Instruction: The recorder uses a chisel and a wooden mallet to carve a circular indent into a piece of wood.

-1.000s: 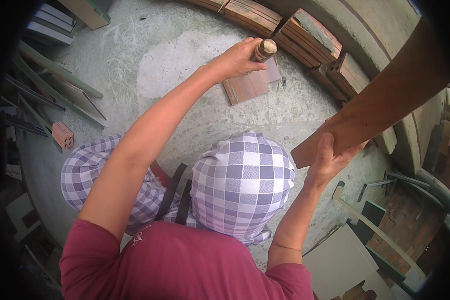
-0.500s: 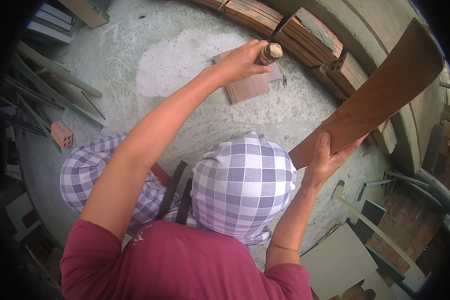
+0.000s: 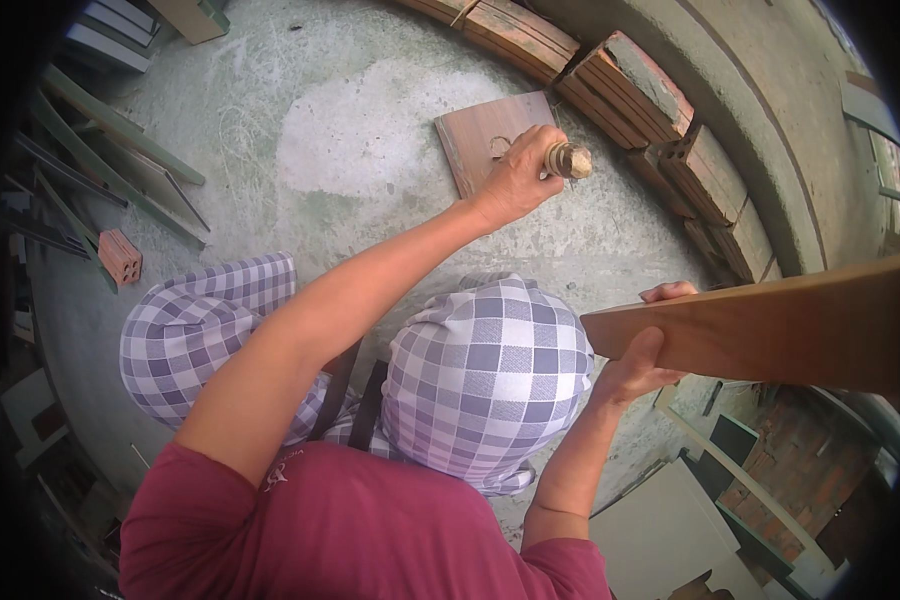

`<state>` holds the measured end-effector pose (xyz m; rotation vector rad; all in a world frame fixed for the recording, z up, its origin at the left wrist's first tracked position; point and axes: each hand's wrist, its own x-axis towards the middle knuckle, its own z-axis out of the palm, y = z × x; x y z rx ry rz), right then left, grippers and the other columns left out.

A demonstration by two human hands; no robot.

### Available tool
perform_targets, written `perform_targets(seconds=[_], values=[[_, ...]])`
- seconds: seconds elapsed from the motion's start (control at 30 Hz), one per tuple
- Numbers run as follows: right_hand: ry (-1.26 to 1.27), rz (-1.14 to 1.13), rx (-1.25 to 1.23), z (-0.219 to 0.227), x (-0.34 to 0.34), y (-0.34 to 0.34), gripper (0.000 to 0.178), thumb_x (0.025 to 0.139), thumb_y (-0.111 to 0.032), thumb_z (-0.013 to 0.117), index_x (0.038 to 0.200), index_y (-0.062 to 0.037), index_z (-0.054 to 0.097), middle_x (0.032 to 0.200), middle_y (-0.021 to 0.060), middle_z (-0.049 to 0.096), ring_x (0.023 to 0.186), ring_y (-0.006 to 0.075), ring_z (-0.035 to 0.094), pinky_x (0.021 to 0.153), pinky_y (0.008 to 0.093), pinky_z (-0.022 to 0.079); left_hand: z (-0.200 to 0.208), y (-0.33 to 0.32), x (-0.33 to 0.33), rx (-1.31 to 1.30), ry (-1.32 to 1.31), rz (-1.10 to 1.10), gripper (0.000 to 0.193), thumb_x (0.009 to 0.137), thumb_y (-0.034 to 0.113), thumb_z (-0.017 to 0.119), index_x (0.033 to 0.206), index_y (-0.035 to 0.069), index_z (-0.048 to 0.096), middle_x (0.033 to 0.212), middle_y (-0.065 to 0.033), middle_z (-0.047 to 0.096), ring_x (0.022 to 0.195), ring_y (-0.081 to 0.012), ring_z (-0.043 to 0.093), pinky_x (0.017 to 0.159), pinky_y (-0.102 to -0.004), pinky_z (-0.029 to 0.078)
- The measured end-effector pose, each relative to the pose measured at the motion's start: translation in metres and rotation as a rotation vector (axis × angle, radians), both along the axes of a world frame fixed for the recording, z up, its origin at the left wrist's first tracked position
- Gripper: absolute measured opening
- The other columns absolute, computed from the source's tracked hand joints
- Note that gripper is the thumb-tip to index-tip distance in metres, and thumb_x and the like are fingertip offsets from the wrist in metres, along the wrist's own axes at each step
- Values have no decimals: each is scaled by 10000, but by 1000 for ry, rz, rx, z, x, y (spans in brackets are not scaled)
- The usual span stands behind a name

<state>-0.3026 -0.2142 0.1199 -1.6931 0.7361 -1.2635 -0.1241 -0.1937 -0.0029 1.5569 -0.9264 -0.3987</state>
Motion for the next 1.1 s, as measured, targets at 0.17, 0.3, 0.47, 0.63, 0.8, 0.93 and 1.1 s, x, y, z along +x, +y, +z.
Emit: perform_targets(seconds=[0.17, 0.3, 0.47, 0.63, 0.8, 0.93, 1.1], values=[[740, -49, 266, -52, -18, 23, 814, 751, -111, 697, 1432, -164, 254, 1176, 201, 530, 994, 311, 563, 885, 416, 444, -6, -1, 3, -108, -89, -14, 348, 697, 10, 588, 1002, 62, 428, 963, -129, 478, 970, -327, 500, 841, -424, 408], [737, -3, 224, -33, -28, 16, 890, 743, -99, 670, 1468, -234, 171, 1348, 177, 460, 1171, 329, 492, 988, 403, 380, -10, 5, -4, -127, -38, -60, 356, 705, -1, 599, 1013, 58, 429, 952, -126, 484, 957, -325, 504, 825, -422, 414], [251, 56, -33, 21, -15, -4, 634, 791, -328, 614, 1249, 7, 332, 927, 140, 506, 773, 205, 499, 709, 339, 436, -8, 6, -17, -54, -76, -119, 380, 704, -5, 641, 1014, 82, 441, 960, -99, 487, 947, -307, 515, 834, -419, 434], [213, 10, -10, 13, -21, -7, 664, 777, -370, 646, 1230, 10, 345, 950, 133, 509, 811, 205, 513, 720, 339, 442, 4, 2, -14, -158, -236, -106, 405, 695, -12, 665, 1015, 97, 442, 976, -90, 478, 958, -311, 512, 881, -426, 426], [218, 44, 102, -15, -33, -2, 770, 802, -236, 634, 1388, -53, 169, 1047, 167, 524, 876, 220, 539, 763, 359, 472, 4, 3, -10, -120, -255, -50, 403, 696, -6, 669, 1017, 79, 440, 973, -104, 480, 965, -319, 511, 889, -434, 416], [228, 30, 176, -24, -35, 1, 782, 800, -227, 649, 1399, -71, 171, 1099, 177, 513, 918, 234, 557, 788, 361, 491, -2, 8, -13, -75, -214, -20, 396, 703, 4, 676, 1021, 64, 449, 976, -123, 487, 966, -326, 511, 888, -437, 413], [224, 36, 152, -23, -33, 0, 778, 807, -225, 642, 1402, -74, 165, 1048, 167, 535, 906, 234, 557, 783, 366, 493, -8, 10, -16, -69, -199, -26, 389, 709, 6, 677, 1024, 62, 456, 989, -129, 492, 958, -334, 511, 860, -430, 429]])
